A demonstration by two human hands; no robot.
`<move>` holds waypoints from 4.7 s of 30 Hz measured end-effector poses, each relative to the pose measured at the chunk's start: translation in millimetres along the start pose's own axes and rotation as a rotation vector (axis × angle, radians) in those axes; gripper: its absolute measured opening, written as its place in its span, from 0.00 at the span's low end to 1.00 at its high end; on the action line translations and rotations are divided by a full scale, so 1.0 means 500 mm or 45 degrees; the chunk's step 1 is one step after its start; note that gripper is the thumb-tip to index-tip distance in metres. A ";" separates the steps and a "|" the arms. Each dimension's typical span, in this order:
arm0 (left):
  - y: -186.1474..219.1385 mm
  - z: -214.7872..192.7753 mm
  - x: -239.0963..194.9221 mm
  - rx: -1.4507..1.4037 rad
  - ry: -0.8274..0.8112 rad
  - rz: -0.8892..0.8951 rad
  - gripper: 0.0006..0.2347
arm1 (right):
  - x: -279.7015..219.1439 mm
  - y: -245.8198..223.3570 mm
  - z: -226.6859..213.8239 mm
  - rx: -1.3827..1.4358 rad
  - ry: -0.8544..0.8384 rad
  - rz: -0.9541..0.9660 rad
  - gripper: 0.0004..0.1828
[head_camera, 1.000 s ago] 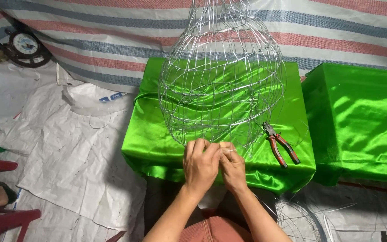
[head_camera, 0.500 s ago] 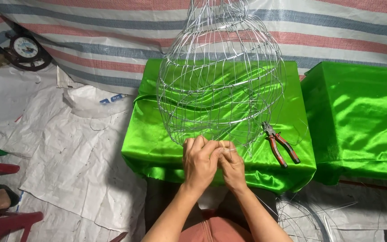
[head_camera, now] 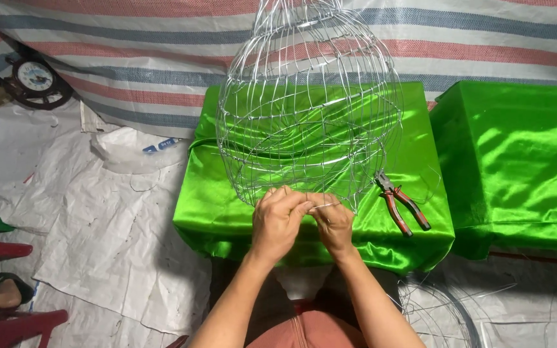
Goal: Securing wire ends on a wire frame structure by twisting and cutting them with pliers.
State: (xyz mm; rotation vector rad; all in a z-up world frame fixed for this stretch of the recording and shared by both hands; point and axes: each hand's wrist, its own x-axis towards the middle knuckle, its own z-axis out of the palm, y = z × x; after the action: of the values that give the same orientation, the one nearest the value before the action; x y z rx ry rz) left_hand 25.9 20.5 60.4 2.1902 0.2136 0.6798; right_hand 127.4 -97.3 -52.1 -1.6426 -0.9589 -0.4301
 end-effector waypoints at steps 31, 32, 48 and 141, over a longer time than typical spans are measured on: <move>-0.004 0.034 -0.029 0.024 -0.026 -0.026 0.03 | -0.010 -0.284 -0.101 1.847 0.341 1.783 0.42; -0.009 0.035 -0.030 0.019 -0.034 -0.030 0.02 | -0.006 -0.300 -0.103 1.803 0.371 1.899 0.37; -0.002 0.035 -0.029 -0.018 -0.066 0.086 0.03 | 0.001 -0.250 -0.082 2.086 0.090 1.542 0.50; -0.120 0.119 -0.257 -1.361 0.231 -1.355 0.08 | -0.217 -0.075 0.028 1.376 0.033 1.731 0.30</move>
State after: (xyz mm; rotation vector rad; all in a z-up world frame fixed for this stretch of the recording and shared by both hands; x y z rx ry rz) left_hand -46.0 -26.7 -67.0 0.7813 0.8103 0.2361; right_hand 30.3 -122.1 -109.7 -0.9094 0.1566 0.8614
